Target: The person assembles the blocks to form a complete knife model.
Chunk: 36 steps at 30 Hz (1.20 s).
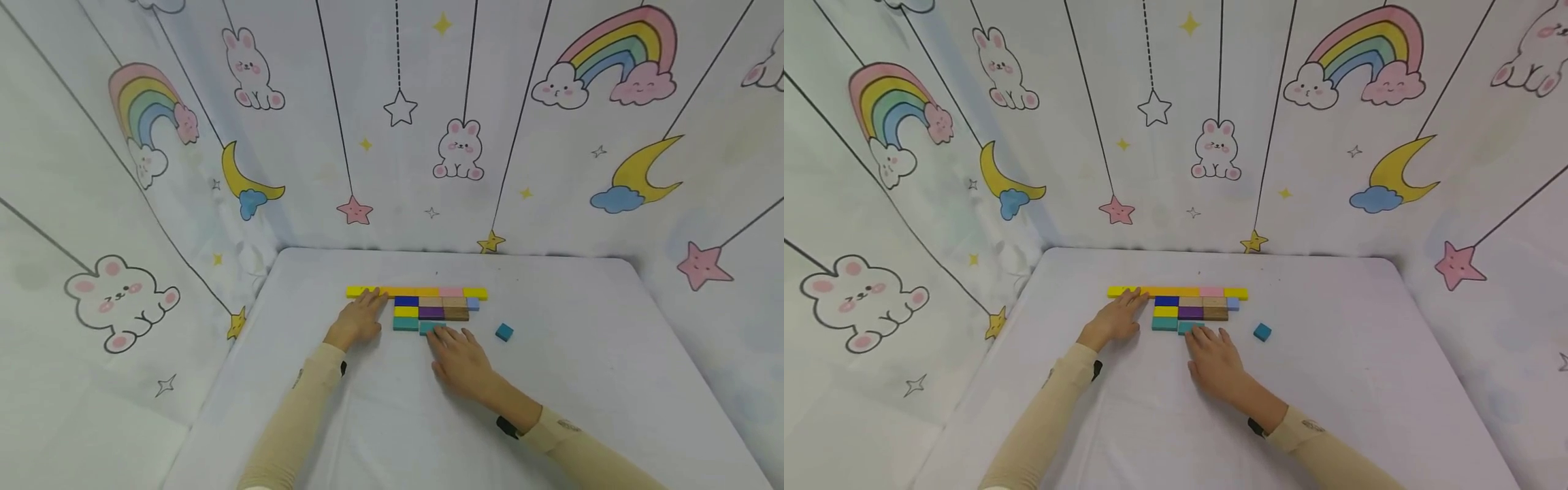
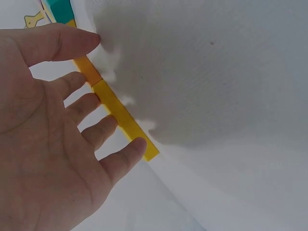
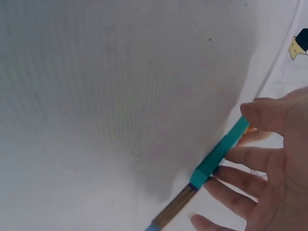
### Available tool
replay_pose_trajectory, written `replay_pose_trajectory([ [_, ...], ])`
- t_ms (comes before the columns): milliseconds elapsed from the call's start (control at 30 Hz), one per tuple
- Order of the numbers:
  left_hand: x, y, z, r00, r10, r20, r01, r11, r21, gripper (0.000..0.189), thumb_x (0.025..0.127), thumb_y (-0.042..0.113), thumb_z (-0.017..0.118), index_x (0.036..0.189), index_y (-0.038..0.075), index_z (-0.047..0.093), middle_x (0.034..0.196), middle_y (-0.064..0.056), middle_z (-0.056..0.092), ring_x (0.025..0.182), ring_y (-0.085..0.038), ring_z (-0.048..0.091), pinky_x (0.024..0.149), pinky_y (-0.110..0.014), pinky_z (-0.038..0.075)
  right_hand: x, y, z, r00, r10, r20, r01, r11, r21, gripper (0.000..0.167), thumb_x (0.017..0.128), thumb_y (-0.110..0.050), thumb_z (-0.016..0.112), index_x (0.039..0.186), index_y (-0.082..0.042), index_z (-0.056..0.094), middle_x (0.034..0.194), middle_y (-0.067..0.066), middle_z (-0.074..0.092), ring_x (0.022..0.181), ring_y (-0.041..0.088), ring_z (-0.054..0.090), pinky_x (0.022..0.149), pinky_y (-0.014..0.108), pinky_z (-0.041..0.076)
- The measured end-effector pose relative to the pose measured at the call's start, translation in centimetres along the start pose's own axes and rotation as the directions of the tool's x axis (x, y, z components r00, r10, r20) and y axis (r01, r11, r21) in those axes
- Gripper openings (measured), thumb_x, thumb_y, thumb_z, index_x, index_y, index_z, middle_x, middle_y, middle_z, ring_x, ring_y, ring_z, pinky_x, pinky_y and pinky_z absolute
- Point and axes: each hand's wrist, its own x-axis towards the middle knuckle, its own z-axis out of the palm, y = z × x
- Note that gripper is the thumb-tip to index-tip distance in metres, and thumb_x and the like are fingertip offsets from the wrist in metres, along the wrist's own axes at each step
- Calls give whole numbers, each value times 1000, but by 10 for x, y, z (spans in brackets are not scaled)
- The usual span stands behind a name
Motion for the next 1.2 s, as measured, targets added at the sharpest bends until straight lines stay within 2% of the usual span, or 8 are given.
replay_pose_trajectory([
  [467,3,-2,1,1000,-1,-5,1,1000,-11,76,102,21,60,168,19,23,175,-6,14,161,-30,11,130,-46,21,10,5,4,1000,7,4,-7,1000,2,62,100,-41,68,153,-11,54,156,9,52,142,30,51,115,60,44],
  [967,0,0,-1,1000,8,4,-8,1000,-18,75,103,21,59,168,18,22,175,-6,13,161,-30,10,130,-46,21,12,9,6,999,17,29,-18,998,55,64,100,-40,69,154,-10,52,159,10,50,145,31,48,116,62,42],
  [1200,-1,1,-2,1000,11,3,-11,999,-32,74,102,18,59,168,17,24,175,-7,14,161,-30,10,130,-48,21,11,9,5,997,36,74,-43,994,96,66,102,-43,66,157,-11,48,162,10,45,149,30,43,118,59,40],
])
